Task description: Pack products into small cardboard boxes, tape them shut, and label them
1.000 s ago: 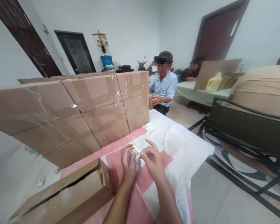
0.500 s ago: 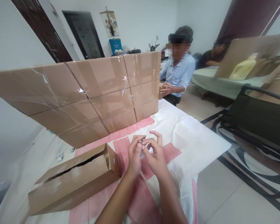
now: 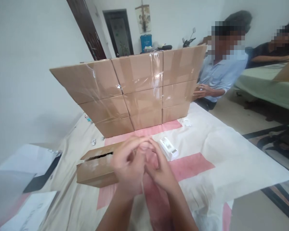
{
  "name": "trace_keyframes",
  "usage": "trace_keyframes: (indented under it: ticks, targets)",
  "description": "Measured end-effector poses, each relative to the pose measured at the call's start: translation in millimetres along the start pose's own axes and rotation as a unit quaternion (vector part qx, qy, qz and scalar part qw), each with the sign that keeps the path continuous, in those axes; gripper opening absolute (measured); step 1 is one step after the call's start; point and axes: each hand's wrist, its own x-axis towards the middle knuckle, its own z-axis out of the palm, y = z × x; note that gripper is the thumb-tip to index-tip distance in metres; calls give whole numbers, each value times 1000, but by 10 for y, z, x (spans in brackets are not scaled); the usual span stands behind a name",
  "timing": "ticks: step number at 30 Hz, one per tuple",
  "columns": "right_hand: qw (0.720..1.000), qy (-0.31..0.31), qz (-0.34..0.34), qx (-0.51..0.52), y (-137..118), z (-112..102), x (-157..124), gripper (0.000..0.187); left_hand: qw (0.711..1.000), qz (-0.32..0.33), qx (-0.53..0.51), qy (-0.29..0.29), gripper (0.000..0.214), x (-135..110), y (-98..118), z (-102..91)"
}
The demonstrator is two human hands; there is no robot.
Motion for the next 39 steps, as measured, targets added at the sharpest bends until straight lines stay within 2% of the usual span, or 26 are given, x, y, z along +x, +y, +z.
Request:
trace_keyframes:
  ticks: [3,5,7,9,11,13,15,17,20,23,26,28,33,39]
  targets:
    - [992,-109,-16,-67,-54,292,24,75,989,-146,8,7,10,223,111,-520]
    - [986,-131,-13,-103,-32,430,56,81,980,-200,14,17,14,321,86,-837]
    - [986,-130,10,-103,24,509,92,92,966,-256,39,-3,32,377,1,-1066]
    - [988,-124,35,-86,87,542,118,103,938,-330,82,-68,61,405,-108,-1186]
    - [988,-124,47,-74,134,550,127,107,901,-391,113,-151,86,419,-215,-1212]
    - [990,-118,52,-61,163,554,121,107,874,-420,121,-214,90,428,-311,-1186]
    - [991,-112,61,-42,181,558,108,107,861,-427,108,-256,76,429,-399,-1145]
    - [991,-109,78,-19,194,560,95,106,853,-426,96,-285,52,422,-478,-1115]
    - [989,-111,94,3,204,554,82,106,851,-434,81,-284,22,402,-571,-1108]
    - [989,-113,95,8,201,546,81,107,843,-441,89,-297,11,387,-617,-1128]
    - [989,-108,98,13,198,547,83,108,830,-433,104,-337,10,382,-627,-1152]
    - [989,-105,99,18,203,553,82,108,832,-424,95,-346,11,385,-624,-1164]
    - [991,-106,73,20,226,562,74,109,847,-392,87,-349,12,409,-601,-1163]
    - [991,-106,73,24,221,557,76,112,846,-402,98,-338,17,427,-599,-1150]
